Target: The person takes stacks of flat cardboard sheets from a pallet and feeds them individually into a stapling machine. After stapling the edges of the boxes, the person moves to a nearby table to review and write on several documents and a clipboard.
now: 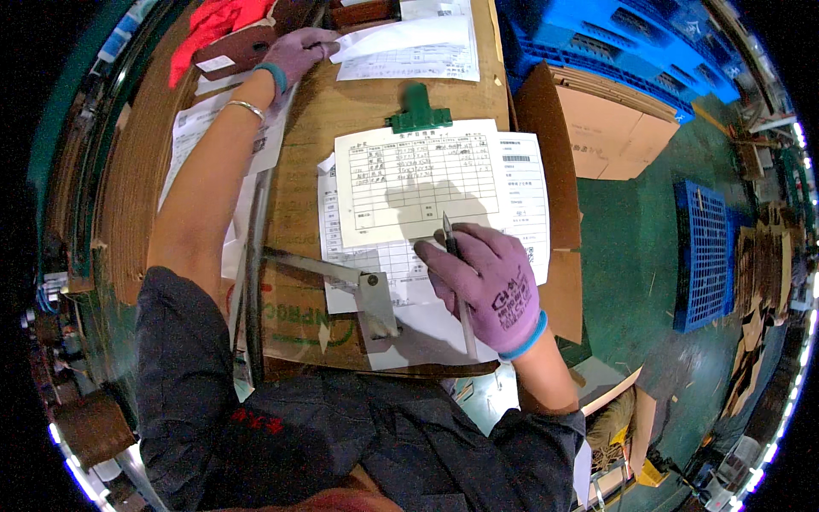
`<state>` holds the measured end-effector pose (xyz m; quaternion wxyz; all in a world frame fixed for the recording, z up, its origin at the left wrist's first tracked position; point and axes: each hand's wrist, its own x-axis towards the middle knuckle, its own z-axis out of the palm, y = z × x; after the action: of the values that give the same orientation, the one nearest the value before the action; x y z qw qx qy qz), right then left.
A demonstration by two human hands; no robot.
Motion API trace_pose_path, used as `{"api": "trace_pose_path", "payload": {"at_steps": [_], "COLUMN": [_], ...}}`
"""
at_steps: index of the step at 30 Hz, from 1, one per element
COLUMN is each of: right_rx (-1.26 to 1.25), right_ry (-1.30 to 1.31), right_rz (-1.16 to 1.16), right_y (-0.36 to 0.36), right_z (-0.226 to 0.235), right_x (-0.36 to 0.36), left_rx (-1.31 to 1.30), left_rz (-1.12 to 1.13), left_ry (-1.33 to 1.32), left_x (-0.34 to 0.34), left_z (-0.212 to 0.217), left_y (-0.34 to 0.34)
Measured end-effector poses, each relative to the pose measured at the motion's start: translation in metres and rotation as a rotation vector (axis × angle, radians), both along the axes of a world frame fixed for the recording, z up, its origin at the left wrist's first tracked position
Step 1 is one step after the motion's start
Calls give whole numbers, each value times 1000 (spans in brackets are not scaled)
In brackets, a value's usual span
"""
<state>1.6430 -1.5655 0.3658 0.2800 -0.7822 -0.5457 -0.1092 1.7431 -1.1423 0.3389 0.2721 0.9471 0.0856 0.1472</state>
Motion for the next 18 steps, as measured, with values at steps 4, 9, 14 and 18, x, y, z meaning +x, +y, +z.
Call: {"api": "trace_pose_path", "payload": {"at_steps": [4,9,14,18], "right_rx": [-28,-49,-70,-75], "right_ry": [-9,55,79,101], "right_rz": [35,53,60,51], "right_y": [-7,-18,-22,-21], "right_z": [-8,-13,-14,-16], "right_x": [-8,-21,-26,-29], "left_rx": [-12,38,-6,-7], "left_rz": [-5,26,19,26], "left_ry": [26,48,47,47], "left_x": [1,0,1,2], "left_z": [2,5,4,3], "left_y": [-1,-3,-2,-4]}}
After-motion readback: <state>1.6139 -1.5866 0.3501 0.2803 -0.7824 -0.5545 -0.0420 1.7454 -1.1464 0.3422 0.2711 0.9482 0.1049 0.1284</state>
